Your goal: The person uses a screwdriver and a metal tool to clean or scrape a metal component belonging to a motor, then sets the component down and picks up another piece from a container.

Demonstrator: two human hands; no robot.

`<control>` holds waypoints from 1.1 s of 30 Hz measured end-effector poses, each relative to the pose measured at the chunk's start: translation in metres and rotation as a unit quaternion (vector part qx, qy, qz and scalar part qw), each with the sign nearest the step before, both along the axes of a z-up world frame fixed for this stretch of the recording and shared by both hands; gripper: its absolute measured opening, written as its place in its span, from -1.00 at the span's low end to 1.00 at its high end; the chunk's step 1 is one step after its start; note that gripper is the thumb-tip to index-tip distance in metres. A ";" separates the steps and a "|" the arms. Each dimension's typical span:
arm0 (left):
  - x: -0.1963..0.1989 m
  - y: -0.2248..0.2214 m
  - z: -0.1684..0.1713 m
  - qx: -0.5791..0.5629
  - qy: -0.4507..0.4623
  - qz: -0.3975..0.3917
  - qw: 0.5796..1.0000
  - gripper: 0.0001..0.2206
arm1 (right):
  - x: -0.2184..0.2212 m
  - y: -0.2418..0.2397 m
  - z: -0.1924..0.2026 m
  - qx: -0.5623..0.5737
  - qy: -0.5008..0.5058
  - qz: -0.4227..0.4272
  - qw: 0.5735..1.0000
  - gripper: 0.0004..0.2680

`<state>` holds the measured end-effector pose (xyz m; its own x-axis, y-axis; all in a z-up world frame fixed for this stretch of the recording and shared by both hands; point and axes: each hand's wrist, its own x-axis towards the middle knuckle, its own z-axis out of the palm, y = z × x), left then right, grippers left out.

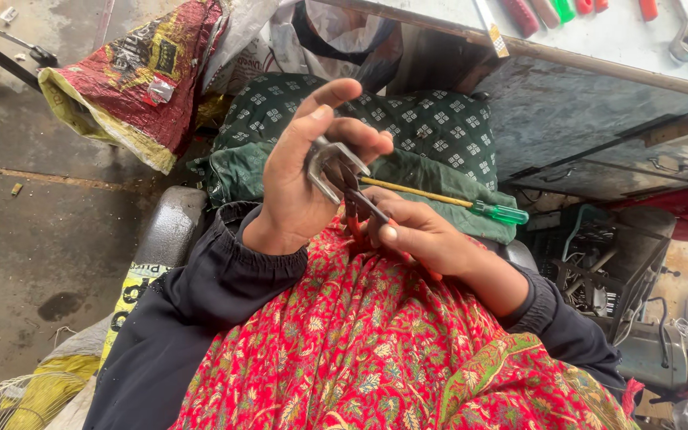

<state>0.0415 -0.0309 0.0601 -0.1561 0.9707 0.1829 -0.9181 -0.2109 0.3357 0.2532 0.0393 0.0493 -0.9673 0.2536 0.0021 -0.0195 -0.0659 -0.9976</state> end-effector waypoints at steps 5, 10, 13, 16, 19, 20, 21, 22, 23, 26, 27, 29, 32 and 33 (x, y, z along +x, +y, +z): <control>0.002 0.004 0.001 -0.006 0.033 -0.040 0.999 -0.63 | -0.002 -0.010 -0.013 -0.125 -0.025 -0.048 0.991 -0.65; 0.003 0.007 0.006 -0.043 0.073 -0.059 0.995 -0.63 | -0.006 -0.009 -0.014 -0.190 -0.065 -0.079 0.976 -0.56; 0.003 0.008 0.006 -0.062 0.095 -0.064 0.991 -0.62 | -0.006 -0.007 -0.018 -0.225 -0.069 -0.046 0.971 -0.62; 0.001 0.011 0.002 -0.052 0.111 -0.059 0.991 -0.62 | -0.005 -0.005 -0.026 -0.290 -0.032 -0.029 0.956 -0.66; 0.001 0.015 -0.002 -0.041 0.126 -0.048 0.990 -0.61 | -0.001 -0.002 -0.027 -0.239 -0.036 -0.038 0.970 -0.71; 0.001 0.016 -0.003 -0.036 0.131 -0.042 0.990 -0.60 | -0.001 -0.002 -0.025 -0.239 -0.037 -0.038 0.970 -0.71; 0.001 0.016 -0.004 -0.035 0.131 -0.042 0.990 -0.60 | -0.001 -0.002 -0.023 -0.173 -0.066 -0.072 0.980 -0.74; 0.001 0.017 -0.005 -0.035 0.129 -0.042 0.990 -0.59 | -0.002 -0.002 -0.021 -0.107 -0.094 -0.105 0.984 -0.77; 0.002 0.017 -0.005 -0.034 0.127 -0.042 0.990 -0.59 | -0.004 -0.004 -0.020 -0.107 -0.094 -0.107 0.984 -0.77; 0.006 0.018 -0.009 -0.042 0.107 -0.033 0.993 -0.56 | -0.009 -0.008 -0.015 0.042 -0.084 -0.181 0.979 -0.75; 0.006 0.019 -0.011 -0.041 0.106 -0.034 0.993 -0.56 | -0.010 -0.009 -0.011 0.155 -0.073 -0.187 0.967 -0.72; 0.006 0.021 -0.015 -0.059 0.093 -0.035 0.993 -0.54 | -0.012 -0.012 -0.005 0.266 -0.063 -0.193 0.942 -0.68; 0.005 0.024 -0.019 -0.042 0.026 -0.036 0.998 -0.55 | -0.013 -0.017 0.003 0.375 -0.044 -0.206 0.903 -0.65; 0.004 0.024 -0.019 -0.042 0.026 -0.037 0.998 -0.55 | -0.013 -0.017 0.004 0.355 -0.085 -0.207 0.908 -0.65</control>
<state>0.0455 -0.0067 0.0409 -0.0765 0.9913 0.1072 -0.9108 -0.1132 0.3969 0.2397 0.0222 0.0530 -0.7913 0.5883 0.1666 0.2616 0.5720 -0.7774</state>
